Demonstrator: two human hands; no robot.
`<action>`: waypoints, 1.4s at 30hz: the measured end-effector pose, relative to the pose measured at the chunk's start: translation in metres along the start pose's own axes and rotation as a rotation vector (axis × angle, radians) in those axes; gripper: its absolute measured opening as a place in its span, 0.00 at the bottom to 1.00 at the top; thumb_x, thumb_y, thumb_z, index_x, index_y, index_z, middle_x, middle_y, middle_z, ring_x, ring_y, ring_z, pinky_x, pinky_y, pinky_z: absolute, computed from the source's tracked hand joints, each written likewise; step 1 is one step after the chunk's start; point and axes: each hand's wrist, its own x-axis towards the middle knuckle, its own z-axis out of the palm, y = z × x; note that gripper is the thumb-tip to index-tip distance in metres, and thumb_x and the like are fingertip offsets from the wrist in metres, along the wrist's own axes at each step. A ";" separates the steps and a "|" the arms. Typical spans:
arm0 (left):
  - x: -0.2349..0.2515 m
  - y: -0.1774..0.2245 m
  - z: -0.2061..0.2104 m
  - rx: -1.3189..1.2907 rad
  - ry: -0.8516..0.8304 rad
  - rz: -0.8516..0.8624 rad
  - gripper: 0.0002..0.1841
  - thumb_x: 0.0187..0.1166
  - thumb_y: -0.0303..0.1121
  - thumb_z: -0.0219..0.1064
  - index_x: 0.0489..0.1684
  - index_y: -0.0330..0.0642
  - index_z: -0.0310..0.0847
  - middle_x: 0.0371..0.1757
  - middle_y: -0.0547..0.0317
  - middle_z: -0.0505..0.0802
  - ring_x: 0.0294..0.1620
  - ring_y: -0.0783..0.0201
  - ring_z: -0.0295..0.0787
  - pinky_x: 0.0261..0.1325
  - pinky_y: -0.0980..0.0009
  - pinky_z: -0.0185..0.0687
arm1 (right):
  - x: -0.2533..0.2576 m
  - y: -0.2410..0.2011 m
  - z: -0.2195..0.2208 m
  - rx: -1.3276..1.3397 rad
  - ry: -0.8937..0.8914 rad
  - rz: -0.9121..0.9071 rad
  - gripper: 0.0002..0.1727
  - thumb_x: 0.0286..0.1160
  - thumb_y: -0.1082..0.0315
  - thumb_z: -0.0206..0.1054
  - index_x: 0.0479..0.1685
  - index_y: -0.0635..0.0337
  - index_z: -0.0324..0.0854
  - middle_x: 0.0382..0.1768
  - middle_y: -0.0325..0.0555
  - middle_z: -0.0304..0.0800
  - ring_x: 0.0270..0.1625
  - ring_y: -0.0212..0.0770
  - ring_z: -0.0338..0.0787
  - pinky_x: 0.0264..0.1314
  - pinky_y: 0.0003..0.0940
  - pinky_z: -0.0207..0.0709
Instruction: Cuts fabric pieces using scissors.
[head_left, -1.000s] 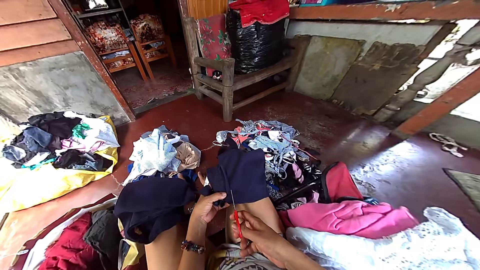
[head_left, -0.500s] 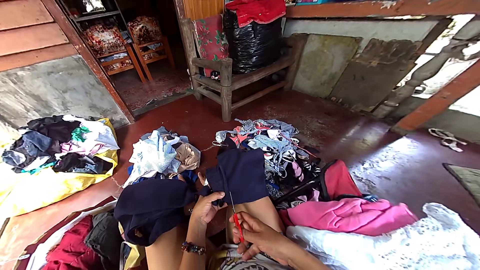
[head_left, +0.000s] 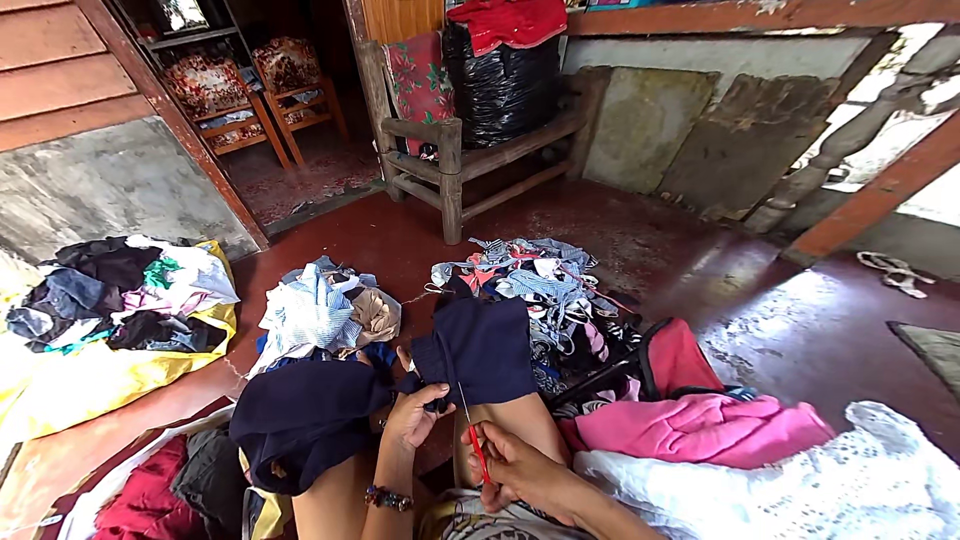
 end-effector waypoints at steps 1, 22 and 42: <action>0.001 -0.001 -0.002 0.011 -0.006 0.001 0.25 0.66 0.16 0.72 0.64 0.34 0.71 0.48 0.43 0.91 0.43 0.51 0.92 0.46 0.54 0.91 | 0.000 -0.002 0.000 0.006 -0.014 0.003 0.22 0.86 0.61 0.62 0.74 0.54 0.64 0.47 0.47 0.85 0.42 0.46 0.93 0.46 0.47 0.91; 0.002 -0.002 -0.002 0.013 -0.031 0.048 0.27 0.63 0.18 0.74 0.63 0.31 0.72 0.46 0.41 0.92 0.43 0.51 0.93 0.48 0.54 0.92 | 0.007 -0.009 -0.005 0.082 -0.018 -0.027 0.26 0.83 0.52 0.65 0.74 0.51 0.66 0.45 0.45 0.84 0.40 0.44 0.91 0.46 0.46 0.90; 0.001 -0.003 0.000 -0.023 -0.015 0.056 0.24 0.62 0.17 0.72 0.60 0.31 0.74 0.44 0.42 0.92 0.40 0.52 0.93 0.46 0.55 0.92 | 0.012 -0.008 -0.009 0.102 0.021 -0.065 0.22 0.81 0.57 0.68 0.70 0.52 0.71 0.43 0.42 0.85 0.36 0.40 0.89 0.40 0.42 0.89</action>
